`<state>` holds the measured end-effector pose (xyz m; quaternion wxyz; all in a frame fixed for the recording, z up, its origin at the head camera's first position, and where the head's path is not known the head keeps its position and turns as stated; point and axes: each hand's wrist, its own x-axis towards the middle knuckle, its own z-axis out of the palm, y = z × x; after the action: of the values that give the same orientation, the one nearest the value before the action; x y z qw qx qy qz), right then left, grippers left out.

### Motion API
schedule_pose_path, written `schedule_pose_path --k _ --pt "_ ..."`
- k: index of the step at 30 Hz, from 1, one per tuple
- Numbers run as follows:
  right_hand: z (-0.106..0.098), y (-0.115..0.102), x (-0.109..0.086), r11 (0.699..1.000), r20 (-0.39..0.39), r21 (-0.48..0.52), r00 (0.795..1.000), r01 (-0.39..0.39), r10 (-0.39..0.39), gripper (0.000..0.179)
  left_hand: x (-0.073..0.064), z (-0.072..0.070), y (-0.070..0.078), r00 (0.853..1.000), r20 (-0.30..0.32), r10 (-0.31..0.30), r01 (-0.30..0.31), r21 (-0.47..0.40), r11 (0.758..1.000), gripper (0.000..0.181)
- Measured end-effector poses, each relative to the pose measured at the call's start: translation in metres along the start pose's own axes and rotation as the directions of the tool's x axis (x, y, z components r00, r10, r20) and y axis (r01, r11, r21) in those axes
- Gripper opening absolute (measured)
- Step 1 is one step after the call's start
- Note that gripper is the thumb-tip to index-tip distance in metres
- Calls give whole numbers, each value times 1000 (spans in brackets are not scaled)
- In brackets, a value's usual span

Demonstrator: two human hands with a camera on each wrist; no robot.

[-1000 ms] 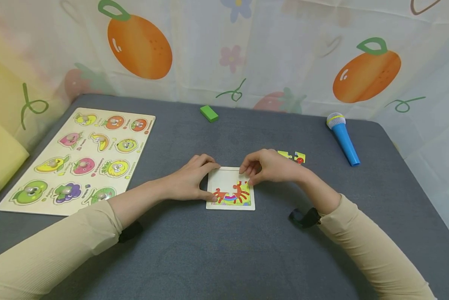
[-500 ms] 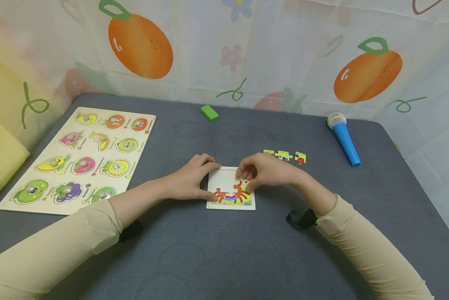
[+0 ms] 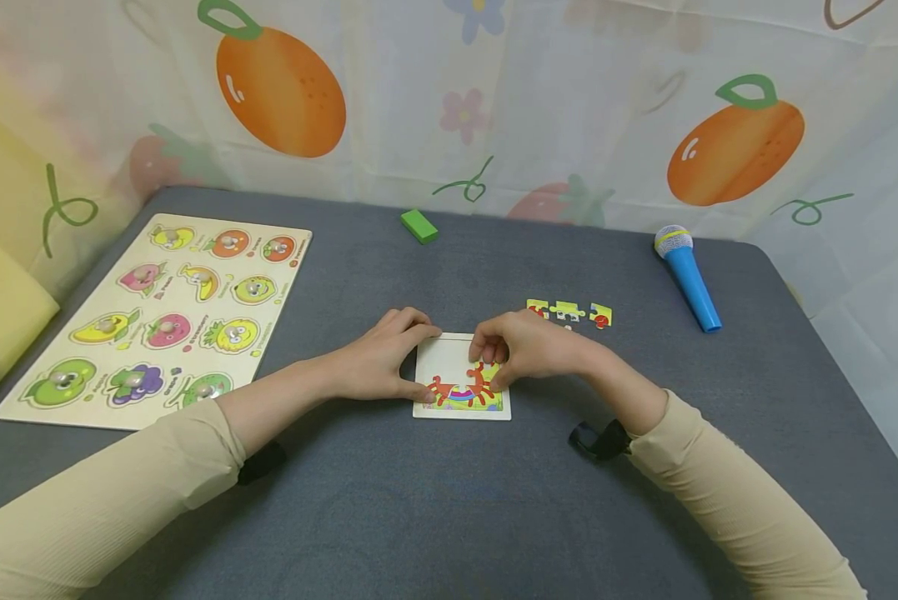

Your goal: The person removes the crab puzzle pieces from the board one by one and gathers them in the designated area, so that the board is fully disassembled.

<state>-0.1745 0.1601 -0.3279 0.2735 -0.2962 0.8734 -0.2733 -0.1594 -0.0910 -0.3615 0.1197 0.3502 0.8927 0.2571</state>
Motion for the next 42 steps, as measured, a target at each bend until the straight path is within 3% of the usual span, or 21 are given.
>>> schedule_pose_path --k 21,42 --pt "1 -3 2 995 -31 -100 999 -14 11 31 0 -1 1 1000 -3 0 0 0 1000 81" --pt "1 -3 1 997 -6 -72 1000 30 -31 31 0 -1 0 1000 -1 6 -6 0 1000 80"
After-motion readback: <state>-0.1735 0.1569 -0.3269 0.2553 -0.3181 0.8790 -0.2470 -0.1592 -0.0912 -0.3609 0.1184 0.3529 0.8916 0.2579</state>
